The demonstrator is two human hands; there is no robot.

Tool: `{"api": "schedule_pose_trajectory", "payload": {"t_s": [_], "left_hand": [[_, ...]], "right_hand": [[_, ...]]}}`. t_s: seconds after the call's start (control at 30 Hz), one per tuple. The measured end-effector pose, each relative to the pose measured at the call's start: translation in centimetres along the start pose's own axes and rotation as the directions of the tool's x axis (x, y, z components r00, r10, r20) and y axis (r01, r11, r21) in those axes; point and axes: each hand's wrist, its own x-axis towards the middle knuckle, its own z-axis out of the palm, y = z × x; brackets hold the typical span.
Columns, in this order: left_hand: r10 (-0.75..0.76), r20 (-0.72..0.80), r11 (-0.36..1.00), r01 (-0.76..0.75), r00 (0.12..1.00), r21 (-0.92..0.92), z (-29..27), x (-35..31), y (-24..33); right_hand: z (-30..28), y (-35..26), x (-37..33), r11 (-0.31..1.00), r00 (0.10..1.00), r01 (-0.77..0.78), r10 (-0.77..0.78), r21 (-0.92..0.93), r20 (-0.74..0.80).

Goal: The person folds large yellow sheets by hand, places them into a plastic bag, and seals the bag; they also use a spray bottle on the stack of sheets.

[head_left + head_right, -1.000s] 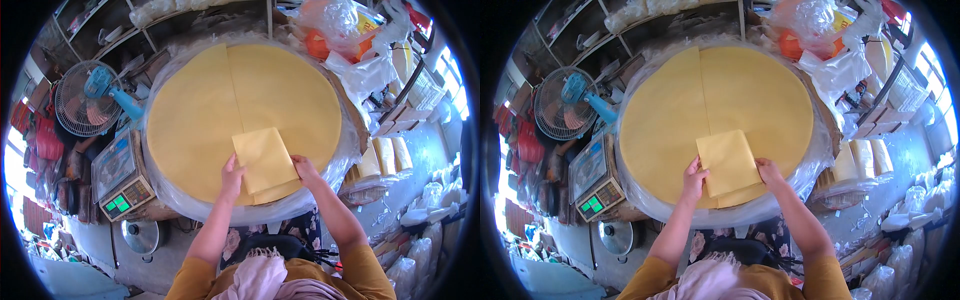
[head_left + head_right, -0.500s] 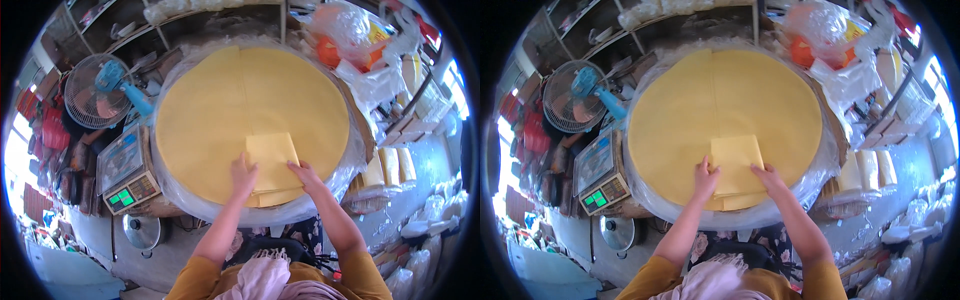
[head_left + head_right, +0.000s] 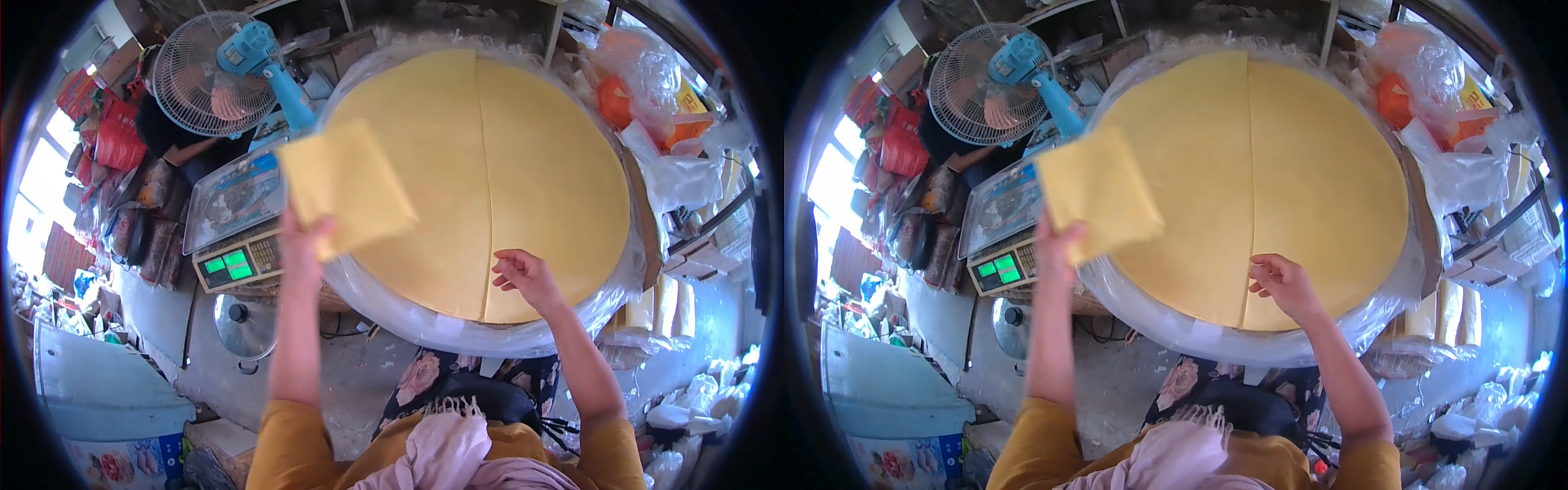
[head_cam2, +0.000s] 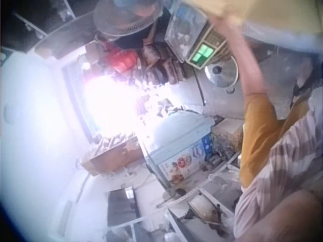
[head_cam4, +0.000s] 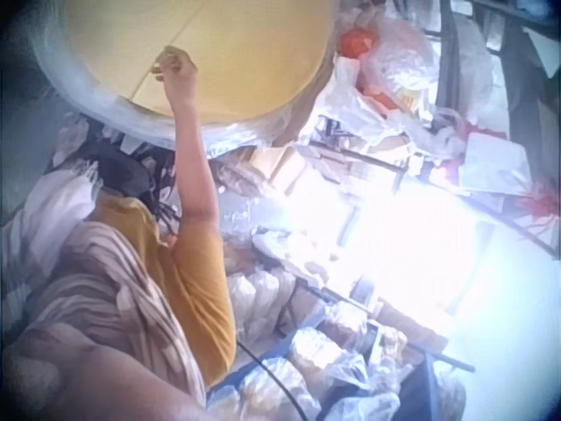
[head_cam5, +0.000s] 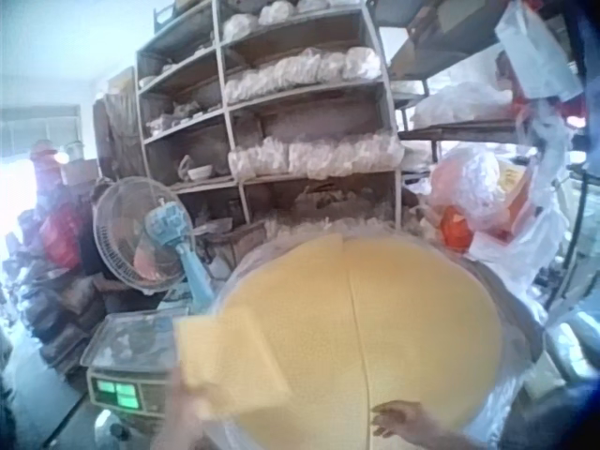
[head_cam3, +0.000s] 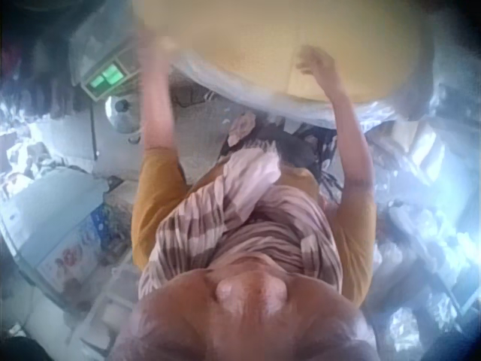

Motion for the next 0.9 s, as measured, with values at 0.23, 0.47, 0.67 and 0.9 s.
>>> {"api": "schedule_pose_trajectory", "payload": {"t_s": [0.23,0.47,0.67,0.9], "left_hand": [[0.104,-0.188,0.985,-0.076,0.977,0.153,-19.9,11.0,3.9],[0.151,-0.612,0.837,0.229,0.776,0.497,-24.0,12.9,4.5],[0.634,0.202,0.103,-0.340,0.746,0.935,-6.5,2.4,2.0],[0.219,0.845,0.410,-0.832,0.488,0.374,-0.2,-8.1,-6.3]], "right_hand": [[4.2,2.9,-0.6,0.767,0.932,0.342,-0.353,-0.543,0.089],[8.8,1.5,-0.4,0.209,0.783,0.548,-0.469,-0.810,0.409],[9.4,2.3,-0.4,0.041,0.752,0.539,-0.472,-0.841,0.459],[8.2,0.4,1.5,0.353,0.831,0.515,-0.428,-0.781,0.355]]}}
